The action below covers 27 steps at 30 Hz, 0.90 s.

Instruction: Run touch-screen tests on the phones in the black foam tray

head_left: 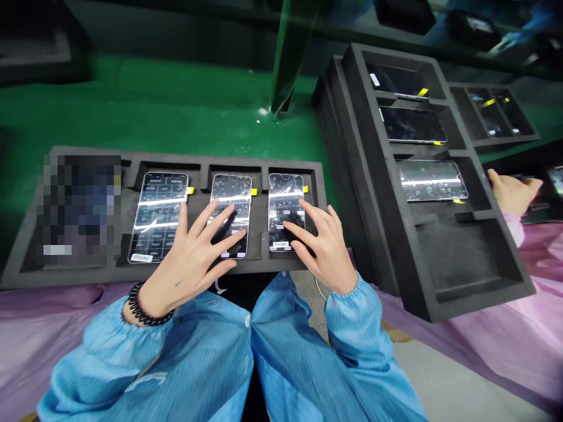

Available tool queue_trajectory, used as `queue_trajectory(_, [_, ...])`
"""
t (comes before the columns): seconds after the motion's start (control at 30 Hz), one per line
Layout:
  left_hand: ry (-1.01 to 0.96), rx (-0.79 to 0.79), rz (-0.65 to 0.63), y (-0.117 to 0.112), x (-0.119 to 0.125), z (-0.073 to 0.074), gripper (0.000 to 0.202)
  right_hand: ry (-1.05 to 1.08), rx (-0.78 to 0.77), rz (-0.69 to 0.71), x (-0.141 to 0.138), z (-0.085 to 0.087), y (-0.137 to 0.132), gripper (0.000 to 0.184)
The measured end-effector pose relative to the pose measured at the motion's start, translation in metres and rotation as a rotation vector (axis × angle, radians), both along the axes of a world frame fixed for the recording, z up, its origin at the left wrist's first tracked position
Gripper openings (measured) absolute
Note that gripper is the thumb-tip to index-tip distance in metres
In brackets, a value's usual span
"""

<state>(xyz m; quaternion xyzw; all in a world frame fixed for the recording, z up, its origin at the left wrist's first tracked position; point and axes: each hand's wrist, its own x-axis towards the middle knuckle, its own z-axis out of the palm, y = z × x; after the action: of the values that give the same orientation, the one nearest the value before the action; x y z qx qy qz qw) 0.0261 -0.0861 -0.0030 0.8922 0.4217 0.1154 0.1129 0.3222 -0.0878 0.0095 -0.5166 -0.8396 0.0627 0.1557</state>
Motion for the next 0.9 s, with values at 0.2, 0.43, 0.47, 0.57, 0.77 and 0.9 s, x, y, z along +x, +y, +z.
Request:
queue_trajectory(0.2, [-0.072, 0.036, 0.044, -0.003, -0.011, 0.001, 0.055, -0.024, -0.013, 0.086, -0.007, -0.002, 0.015, 0.033])
queue_trajectory(0.43, [-0.093, 0.008, 0.144, -0.011, -0.028, 0.006, 0.055, -0.076, -0.055, 0.056, -0.013, -0.003, 0.025, 0.038])
queue_trajectory(0.47, [-0.098, 0.007, 0.148, -0.012, -0.029, 0.007, 0.054, -0.067, -0.047, 0.041, -0.012, -0.003, 0.025, 0.037])
queue_trajectory(0.57, [-0.098, 0.001, 0.139, -0.013, -0.028, 0.007, 0.052, -0.047, -0.034, -0.011, -0.004, -0.005, 0.021, 0.035])
queue_trajectory(0.77, [-0.043, -0.023, 0.049, -0.006, -0.011, -0.003, 0.055, -0.013, 0.003, -0.108, 0.015, -0.012, 0.011, 0.035])
queue_trajectory(0.9, [-0.041, -0.027, 0.049, -0.004, -0.009, -0.004, 0.053, -0.015, 0.014, -0.104, 0.020, -0.009, 0.004, 0.034])
